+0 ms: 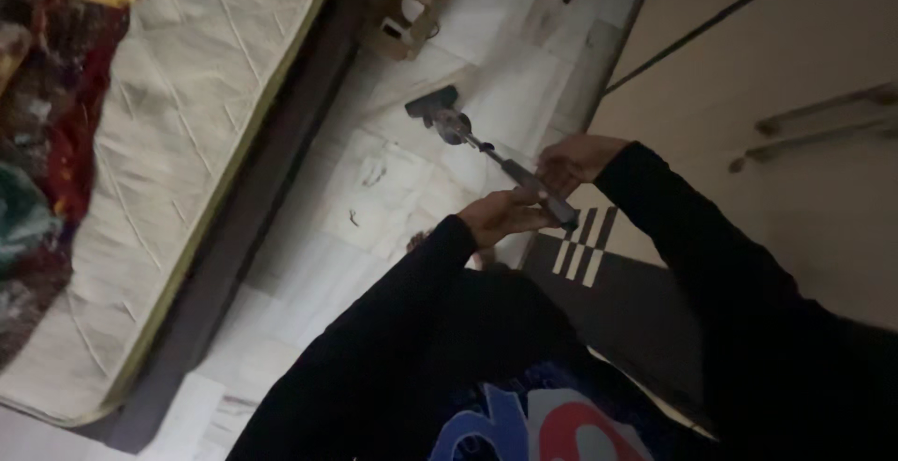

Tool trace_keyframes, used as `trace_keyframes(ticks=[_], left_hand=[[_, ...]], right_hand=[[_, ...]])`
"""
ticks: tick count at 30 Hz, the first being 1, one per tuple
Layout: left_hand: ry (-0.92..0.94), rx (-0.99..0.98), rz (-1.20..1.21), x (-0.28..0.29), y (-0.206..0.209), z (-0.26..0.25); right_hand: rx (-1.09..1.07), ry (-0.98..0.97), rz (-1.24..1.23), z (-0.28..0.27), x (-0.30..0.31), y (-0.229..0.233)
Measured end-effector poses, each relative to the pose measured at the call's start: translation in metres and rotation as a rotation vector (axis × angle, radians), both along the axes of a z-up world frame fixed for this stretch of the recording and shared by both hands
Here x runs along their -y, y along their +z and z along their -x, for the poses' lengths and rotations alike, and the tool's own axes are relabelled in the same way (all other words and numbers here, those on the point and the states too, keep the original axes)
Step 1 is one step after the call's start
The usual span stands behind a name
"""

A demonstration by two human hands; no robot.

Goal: The person assembles a cordless vacuum cleaner by attaching the handle to the main body and then connecting the floor nozzle to the handle. The person holds the assembled vacuum upright.

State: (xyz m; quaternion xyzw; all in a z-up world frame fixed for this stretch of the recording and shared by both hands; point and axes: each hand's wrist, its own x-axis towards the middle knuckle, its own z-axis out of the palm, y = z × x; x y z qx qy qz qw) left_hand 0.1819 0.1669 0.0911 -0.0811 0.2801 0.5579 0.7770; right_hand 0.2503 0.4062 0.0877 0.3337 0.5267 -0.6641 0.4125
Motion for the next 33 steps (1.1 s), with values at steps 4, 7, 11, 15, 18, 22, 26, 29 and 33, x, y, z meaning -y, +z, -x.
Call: trace_keyframes(ticks=[4, 7, 11, 15, 18, 22, 26, 29, 33], left_hand=[[0.043, -0.072, 0.005, -0.009, -0.025, -0.008], [0.079, -0.068, -0.019, -0.013, -0.031, -0.016], [0.157, -0.098, -0.012, -0.019, -0.026, -0.032], [0.167, -0.196, 0.047, -0.013, -0.007, -0.031], [0.167, -0.253, -0.047, -0.005, 0.0, -0.034], [0.137, -0.247, 0.011, 0.002, -0.007, -0.048], [0.16, -0.22, -0.002, -0.001, -0.026, -0.067], [0.201, -0.171, -0.04, -0.018, -0.029, -0.074], [0.221, -0.137, 0.011, -0.04, -0.018, -0.07]], right_hand=[[0.099, 0.039, -0.02, 0.018, -0.004, 0.008], [0.097, 0.149, 0.025, 0.028, -0.008, 0.012], [0.076, 0.282, 0.02, 0.032, -0.021, -0.002], [-0.023, 0.166, 0.119, 0.036, -0.023, -0.025], [0.033, 0.232, 0.08, 0.038, -0.017, -0.016], [0.077, 0.37, 0.042, 0.038, 0.001, 0.007], [0.087, 0.395, -0.065, 0.033, 0.005, 0.011], [0.039, 0.523, -0.215, 0.034, -0.003, 0.018], [0.027, 0.527, -0.136, 0.036, -0.028, 0.031]])
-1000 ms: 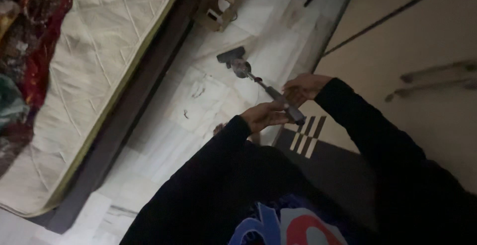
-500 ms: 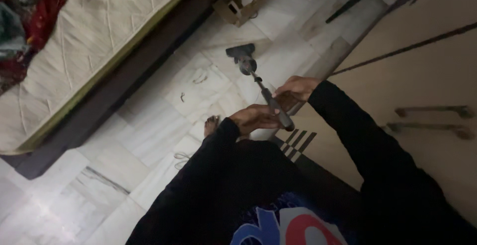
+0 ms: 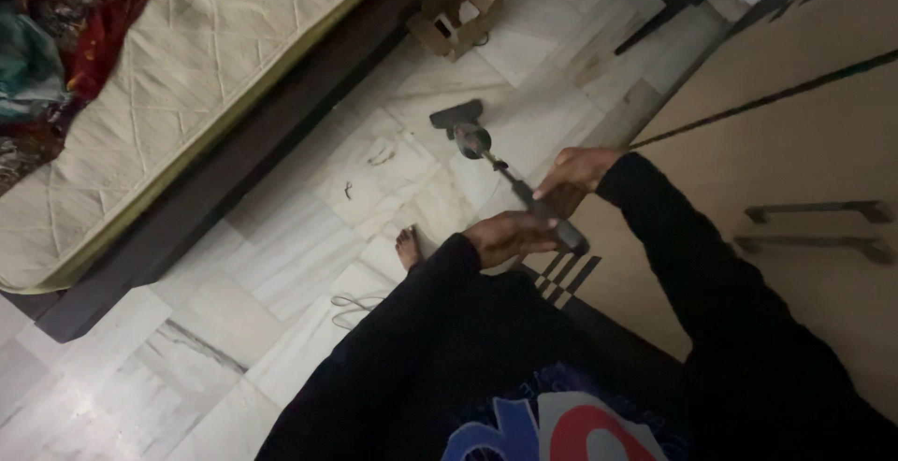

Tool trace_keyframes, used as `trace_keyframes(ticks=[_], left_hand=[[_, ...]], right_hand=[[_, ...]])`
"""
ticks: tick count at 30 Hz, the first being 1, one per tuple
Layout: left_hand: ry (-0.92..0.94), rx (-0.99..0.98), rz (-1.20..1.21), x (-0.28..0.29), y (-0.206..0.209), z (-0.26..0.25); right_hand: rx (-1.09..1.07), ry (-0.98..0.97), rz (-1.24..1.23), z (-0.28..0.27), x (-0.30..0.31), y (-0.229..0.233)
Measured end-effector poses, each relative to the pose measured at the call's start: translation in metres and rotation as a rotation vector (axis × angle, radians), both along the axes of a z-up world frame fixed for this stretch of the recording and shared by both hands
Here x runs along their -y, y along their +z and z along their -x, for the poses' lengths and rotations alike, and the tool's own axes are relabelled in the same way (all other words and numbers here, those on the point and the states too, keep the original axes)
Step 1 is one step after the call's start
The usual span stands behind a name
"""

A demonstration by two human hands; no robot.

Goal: The person assembles a cordless vacuum cleaner by attaching the handle to the main body and then connecting the floor nozzle to the handle. The person holds the assembled vacuum upright.

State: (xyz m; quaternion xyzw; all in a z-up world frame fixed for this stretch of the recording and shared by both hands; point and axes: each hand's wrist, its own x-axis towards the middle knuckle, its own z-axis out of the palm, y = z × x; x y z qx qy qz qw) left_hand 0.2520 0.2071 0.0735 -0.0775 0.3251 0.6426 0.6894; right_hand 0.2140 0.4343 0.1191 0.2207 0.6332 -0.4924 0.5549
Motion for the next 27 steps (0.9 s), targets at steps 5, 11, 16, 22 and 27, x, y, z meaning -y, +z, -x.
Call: trace_keyframes(ticks=[5, 11, 16, 22, 27], left_hand=[[0.027, 0.052, -0.148, -0.021, 0.016, 0.002], [0.068, 0.049, -0.106, -0.045, 0.019, 0.011], [0.107, 0.022, -0.122, -0.057, 0.014, 0.018], [0.127, 0.054, -0.127, -0.057, 0.005, 0.022], [0.113, -0.042, -0.225, -0.052, -0.01, 0.025]], right_hand=[[0.058, -0.025, -0.003, 0.0, -0.021, 0.0], [-0.023, -0.143, -0.016, -0.003, -0.041, 0.002], [-0.051, -0.176, -0.054, 0.005, -0.043, 0.008], [-0.106, -0.177, -0.082, 0.005, -0.044, 0.002], [-0.125, -0.328, -0.029, 0.0, -0.05, -0.04]])
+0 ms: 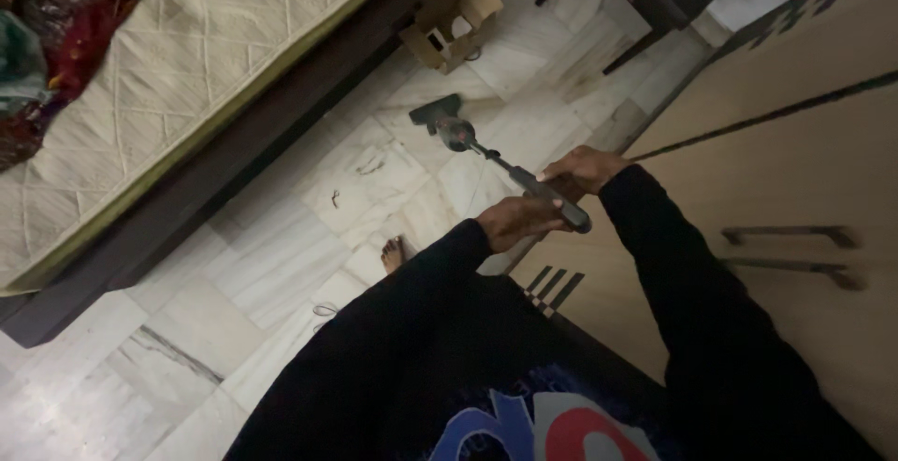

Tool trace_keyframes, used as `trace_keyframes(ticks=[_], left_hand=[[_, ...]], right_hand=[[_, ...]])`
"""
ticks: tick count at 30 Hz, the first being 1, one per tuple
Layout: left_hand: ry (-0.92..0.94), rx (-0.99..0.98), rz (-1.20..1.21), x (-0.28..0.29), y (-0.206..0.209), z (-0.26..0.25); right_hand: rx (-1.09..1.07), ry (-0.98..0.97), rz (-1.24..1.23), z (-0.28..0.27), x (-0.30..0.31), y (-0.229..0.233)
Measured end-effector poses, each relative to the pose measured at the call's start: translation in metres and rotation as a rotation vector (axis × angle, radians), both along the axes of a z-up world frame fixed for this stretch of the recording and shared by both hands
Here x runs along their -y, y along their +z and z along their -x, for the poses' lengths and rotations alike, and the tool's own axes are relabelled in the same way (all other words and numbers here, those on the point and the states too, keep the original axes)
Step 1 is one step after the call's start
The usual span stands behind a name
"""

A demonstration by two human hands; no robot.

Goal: The person assembles a cordless vacuum cleaner by attaching the handle to the main body and then connecting the floor nozzle to the handle. The person holds the assembled vacuum upright.

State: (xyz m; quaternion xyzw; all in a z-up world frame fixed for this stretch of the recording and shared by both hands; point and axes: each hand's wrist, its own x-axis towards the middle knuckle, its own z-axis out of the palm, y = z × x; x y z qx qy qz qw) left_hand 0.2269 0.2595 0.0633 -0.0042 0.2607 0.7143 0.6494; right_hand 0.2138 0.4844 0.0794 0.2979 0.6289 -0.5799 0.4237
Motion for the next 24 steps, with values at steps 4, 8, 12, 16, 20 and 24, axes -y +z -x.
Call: trace_keyframes(ticks=[4, 8, 12, 16, 20, 24], left_hand=[[-0.008, 0.033, 0.116, -0.002, -0.017, 0.003], [-0.105, -0.099, 0.214, -0.005, -0.027, 0.003], [0.008, 0.073, 0.249, -0.005, -0.032, 0.002], [-0.022, 0.038, 0.244, -0.005, -0.01, 0.012], [-0.006, 0.2, 0.139, 0.002, 0.01, 0.036], [-0.01, 0.258, 0.099, -0.005, 0.008, 0.044]], right_hand=[[0.067, -0.082, 0.116, -0.003, -0.006, -0.017], [0.145, 0.031, 0.191, 0.0, -0.006, -0.01], [0.198, 0.103, 0.175, 0.007, 0.0, -0.002], [0.219, 0.106, 0.164, 0.016, 0.002, 0.007], [0.257, 0.001, 0.198, 0.024, -0.004, 0.015], [0.249, -0.023, 0.172, 0.026, -0.016, 0.009]])
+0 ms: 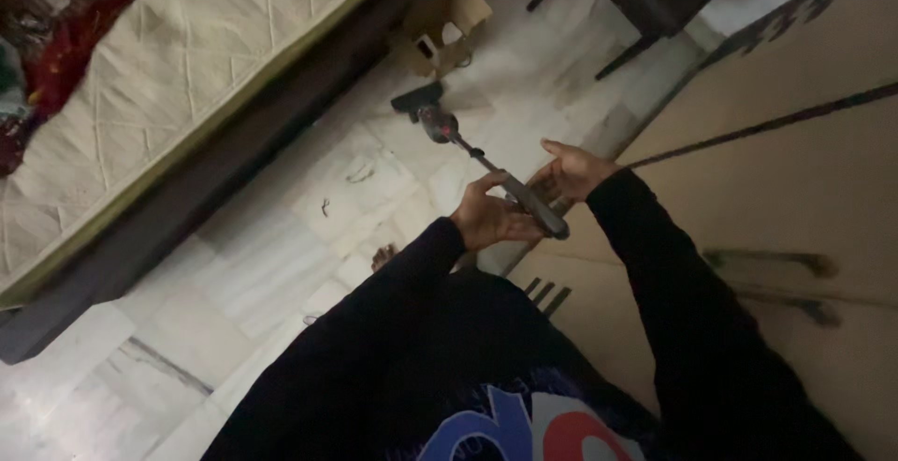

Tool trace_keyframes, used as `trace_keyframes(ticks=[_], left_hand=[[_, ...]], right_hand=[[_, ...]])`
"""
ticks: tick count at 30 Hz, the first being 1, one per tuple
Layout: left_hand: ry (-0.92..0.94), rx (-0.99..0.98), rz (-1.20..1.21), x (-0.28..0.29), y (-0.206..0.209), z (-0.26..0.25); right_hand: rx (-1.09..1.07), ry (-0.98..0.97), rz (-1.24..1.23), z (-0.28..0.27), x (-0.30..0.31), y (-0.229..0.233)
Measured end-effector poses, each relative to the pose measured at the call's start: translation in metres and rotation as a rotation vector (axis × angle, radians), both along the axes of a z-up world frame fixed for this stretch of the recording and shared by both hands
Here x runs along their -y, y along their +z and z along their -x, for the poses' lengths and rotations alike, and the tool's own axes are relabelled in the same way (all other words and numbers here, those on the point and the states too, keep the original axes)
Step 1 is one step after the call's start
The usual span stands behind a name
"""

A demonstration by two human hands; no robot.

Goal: The person assembles a cordless vacuum cleaner by attaching the handle to the main body and then connecting the floor nozzle to the handle. The person holds the assembled vacuum upright.

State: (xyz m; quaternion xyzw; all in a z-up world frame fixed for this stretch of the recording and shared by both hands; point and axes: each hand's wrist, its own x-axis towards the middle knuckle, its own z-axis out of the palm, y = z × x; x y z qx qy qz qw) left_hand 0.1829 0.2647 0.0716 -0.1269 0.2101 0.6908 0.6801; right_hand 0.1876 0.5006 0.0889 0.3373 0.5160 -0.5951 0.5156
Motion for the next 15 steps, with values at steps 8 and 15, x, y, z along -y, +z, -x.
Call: trace_keyframes(ticks=[8, 15], left_hand=[[0.052, -0.114, 0.061, -0.017, -0.007, 0.002], [-0.04, -0.268, 0.04, -0.034, -0.036, 0.002]], right_hand=[[0.042, -0.139, 0.118, 0.009, -0.023, -0.021], [-0.089, -0.043, 0.077, 0.02, -0.019, -0.024]])
